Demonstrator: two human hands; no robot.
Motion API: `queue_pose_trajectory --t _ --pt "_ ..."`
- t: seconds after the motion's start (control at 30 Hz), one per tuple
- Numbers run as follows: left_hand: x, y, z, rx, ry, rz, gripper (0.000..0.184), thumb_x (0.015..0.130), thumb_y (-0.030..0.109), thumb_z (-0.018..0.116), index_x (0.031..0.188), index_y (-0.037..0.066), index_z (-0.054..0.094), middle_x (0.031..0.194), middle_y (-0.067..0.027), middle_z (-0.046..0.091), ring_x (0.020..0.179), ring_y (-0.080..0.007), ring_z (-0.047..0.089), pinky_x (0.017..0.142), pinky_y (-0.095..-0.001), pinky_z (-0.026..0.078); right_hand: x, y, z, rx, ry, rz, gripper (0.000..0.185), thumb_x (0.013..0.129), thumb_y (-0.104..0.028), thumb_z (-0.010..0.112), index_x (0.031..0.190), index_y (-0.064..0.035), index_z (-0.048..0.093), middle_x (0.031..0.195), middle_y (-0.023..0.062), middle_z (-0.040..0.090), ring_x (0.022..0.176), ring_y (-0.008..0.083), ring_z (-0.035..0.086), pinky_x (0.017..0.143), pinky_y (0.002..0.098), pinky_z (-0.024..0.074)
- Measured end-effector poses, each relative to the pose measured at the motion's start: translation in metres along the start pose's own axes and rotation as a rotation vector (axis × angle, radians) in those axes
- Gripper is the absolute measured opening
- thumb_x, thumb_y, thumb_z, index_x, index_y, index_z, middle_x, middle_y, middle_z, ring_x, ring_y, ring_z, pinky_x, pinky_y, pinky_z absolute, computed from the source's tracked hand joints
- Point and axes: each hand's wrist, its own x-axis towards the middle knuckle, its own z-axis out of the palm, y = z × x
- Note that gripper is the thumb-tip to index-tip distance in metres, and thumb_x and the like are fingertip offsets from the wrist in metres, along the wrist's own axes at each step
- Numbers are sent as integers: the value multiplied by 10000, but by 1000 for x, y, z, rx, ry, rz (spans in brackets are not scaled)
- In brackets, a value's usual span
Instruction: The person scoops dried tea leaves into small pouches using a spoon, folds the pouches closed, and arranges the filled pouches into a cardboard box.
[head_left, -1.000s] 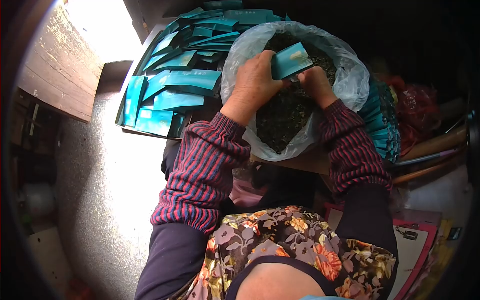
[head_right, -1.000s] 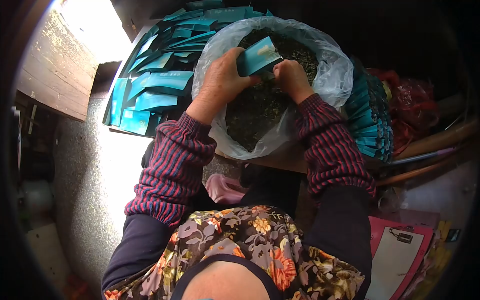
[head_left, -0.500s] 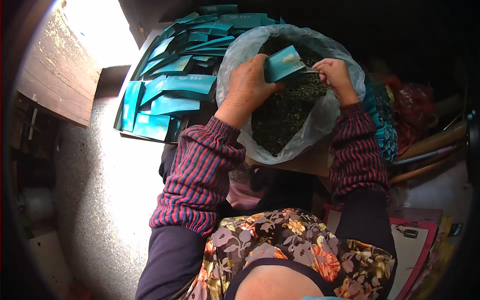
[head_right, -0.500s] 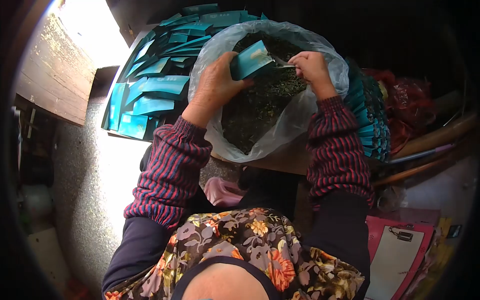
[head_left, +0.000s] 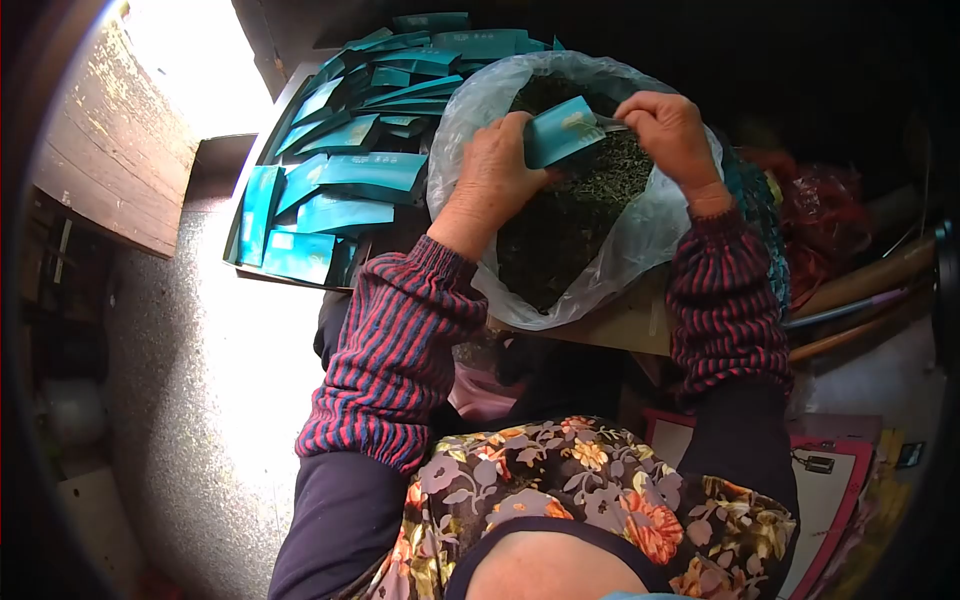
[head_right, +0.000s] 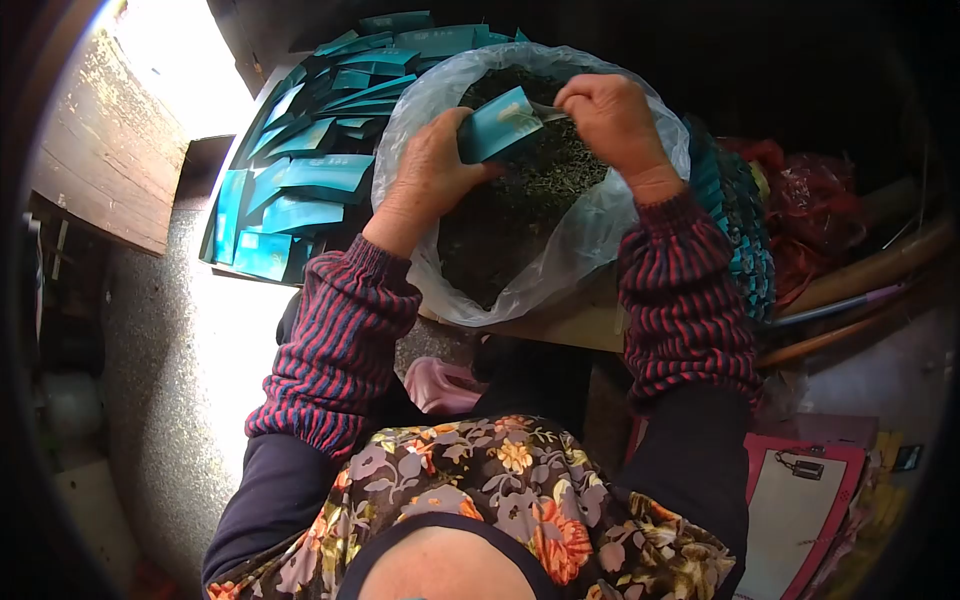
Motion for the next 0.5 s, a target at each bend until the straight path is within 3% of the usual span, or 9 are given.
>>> queue_pose_trajectory --t 0.03,0.07,0.17,0.27,0.43,0.5 --pt "0 0 1 1 0 -1 590 601 228 839 1076 22 558 1033 -185 617 961 -379 585 832 -446 468 -2 -11 6 -179 36 -175 114 819 -20 550 845 4 659 585 42 556 531 87 535 491 241 410" --pt "-1 -1 1 -10 1 1 603 602 229 840 1088 19 551 1033 -188 615 968 -380 581 837 -444 467 -4 -25 8 -223 3 -192 83 810 -26 573 852 0 640 623 105 578 567 132 583 523 280 436" --pt "-1 -1 -1 -41 6 -14 633 606 233 839 1116 15 535 1034 -193 609 982 -381 575 846 -436 466 1 -36 6 -375 80 -315 78 814 -34 583 849 -5 647 651 141 593 581 190 614 541 291 457" --pt "1 0 -4 -56 1 -57 683 613 248 836 1166 -2 522 1041 -210 613 993 -361 588 859 -408 468 5 -42 -8 -439 161 -242 81 810 -34 583 856 -8 645 682 158 601 614 244 632 558 306 471" --pt "1 1 -6 -91 -5 -68 723 615 258 835 1202 -19 516 1051 -221 623 1000 -341 606 869 -385 471 0 -44 0 -487 165 -346 77 812 -36 582 854 -15 644 679 164 589 599 256 626 552 303 472" --pt "0 0 -6 -113 3 -62 678 604 256 840 1148 6 522 1030 -208 609 995 -374 578 850 -425 468 -1 -43 3 -437 186 -384 77 816 -40 580 853 -16 643 668 165 582 581 244 620 543 300 467"
